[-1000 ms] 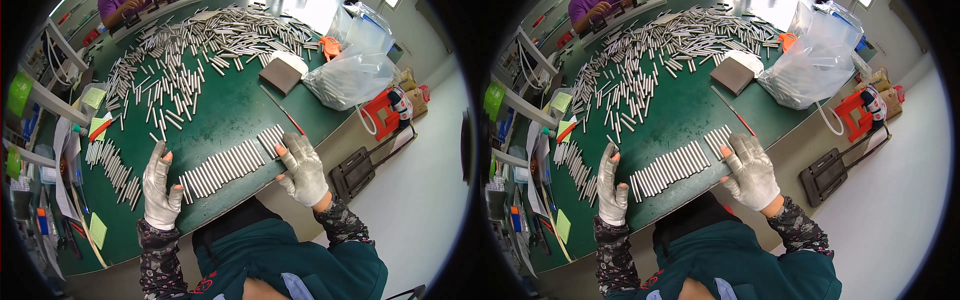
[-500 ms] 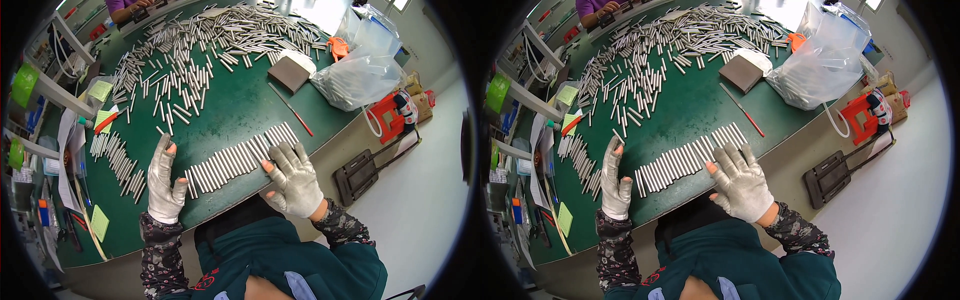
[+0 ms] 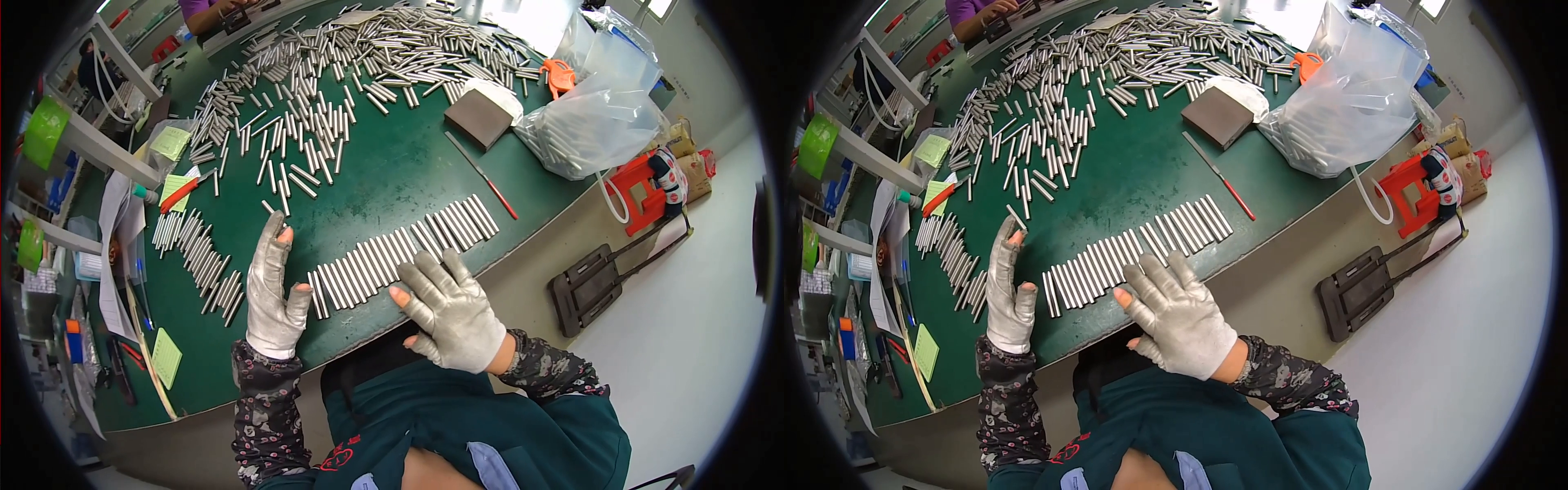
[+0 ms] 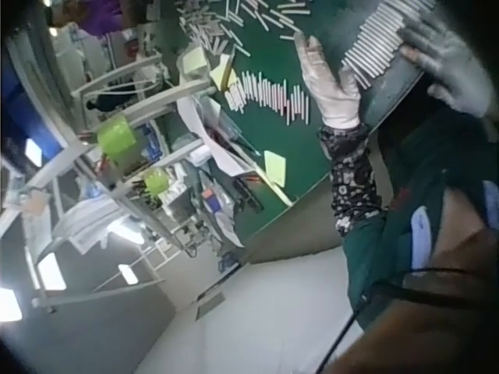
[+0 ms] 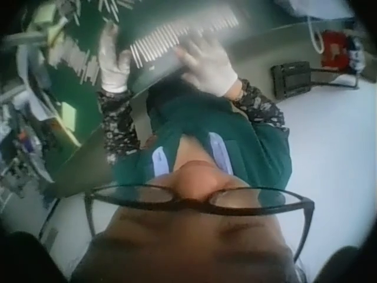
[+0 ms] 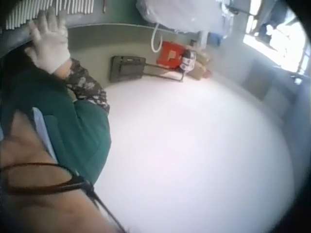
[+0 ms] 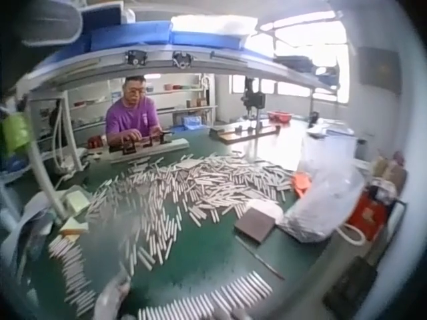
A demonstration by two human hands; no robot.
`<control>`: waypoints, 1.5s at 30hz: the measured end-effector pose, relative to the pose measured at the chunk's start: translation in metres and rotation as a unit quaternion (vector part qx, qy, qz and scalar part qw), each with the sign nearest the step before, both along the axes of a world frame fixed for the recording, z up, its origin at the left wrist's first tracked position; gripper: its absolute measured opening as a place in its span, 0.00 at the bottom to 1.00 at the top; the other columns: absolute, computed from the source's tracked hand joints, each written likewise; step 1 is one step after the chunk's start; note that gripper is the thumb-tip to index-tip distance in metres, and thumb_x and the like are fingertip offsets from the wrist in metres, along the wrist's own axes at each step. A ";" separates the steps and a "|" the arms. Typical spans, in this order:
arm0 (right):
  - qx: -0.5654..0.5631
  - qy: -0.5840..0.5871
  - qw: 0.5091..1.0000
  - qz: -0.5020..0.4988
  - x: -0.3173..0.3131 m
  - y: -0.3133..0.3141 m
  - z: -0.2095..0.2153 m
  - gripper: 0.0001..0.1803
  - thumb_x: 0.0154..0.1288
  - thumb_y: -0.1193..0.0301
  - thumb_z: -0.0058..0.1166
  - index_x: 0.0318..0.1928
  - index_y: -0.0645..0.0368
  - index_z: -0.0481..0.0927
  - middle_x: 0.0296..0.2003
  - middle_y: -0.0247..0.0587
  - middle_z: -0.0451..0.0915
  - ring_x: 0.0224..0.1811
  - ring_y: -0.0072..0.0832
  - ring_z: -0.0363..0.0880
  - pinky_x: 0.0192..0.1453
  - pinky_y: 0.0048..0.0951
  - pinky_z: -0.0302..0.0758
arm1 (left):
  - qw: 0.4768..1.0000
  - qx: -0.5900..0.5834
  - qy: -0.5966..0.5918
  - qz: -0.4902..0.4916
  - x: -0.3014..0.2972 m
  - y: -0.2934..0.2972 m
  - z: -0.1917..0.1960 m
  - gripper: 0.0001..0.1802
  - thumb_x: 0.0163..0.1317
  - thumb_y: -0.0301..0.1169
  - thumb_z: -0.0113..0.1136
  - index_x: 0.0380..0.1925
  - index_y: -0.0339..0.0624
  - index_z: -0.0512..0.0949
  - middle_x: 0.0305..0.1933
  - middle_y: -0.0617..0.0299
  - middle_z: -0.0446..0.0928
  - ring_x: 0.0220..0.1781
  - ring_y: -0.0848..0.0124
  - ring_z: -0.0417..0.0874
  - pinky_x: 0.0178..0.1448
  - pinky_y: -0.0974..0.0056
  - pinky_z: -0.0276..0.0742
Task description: Bundling small metal pins together and finishing the ends with a file and compressed air.
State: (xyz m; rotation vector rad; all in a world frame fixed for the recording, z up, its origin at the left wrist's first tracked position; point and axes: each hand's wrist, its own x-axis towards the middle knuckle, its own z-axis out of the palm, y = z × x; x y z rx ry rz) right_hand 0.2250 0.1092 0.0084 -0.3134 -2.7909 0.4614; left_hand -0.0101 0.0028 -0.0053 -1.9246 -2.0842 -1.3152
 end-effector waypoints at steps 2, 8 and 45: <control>-0.013 -0.022 1.000 -0.009 -0.001 0.001 0.001 0.35 0.45 0.55 0.55 0.55 0.57 0.65 0.56 0.46 0.63 0.62 0.43 0.54 0.66 0.48 0.43 | 1.000 0.011 -0.016 -0.006 0.001 0.001 -0.002 0.35 0.58 0.58 0.39 0.60 0.51 0.56 0.59 0.44 0.59 0.58 0.50 0.65 0.56 0.56 0.66; 0.020 -0.025 0.998 -0.059 0.007 0.003 -0.002 0.35 0.44 0.57 0.55 0.54 0.58 0.66 0.55 0.45 0.64 0.62 0.42 0.55 0.66 0.48 0.44 | 1.000 0.018 -0.001 -0.011 -0.002 0.001 -0.005 0.33 0.59 0.56 0.39 0.61 0.52 0.55 0.58 0.43 0.60 0.57 0.49 0.66 0.55 0.57 0.67; -0.006 -0.021 0.998 0.057 -0.020 -0.022 0.000 0.36 0.47 0.55 0.52 0.58 0.55 0.61 0.53 0.52 0.64 0.57 0.47 0.61 0.62 0.53 0.50 | 0.999 0.036 -0.028 -0.008 0.000 0.002 -0.003 0.35 0.58 0.55 0.43 0.56 0.40 0.60 0.56 0.44 0.63 0.51 0.52 0.72 0.53 0.58 0.68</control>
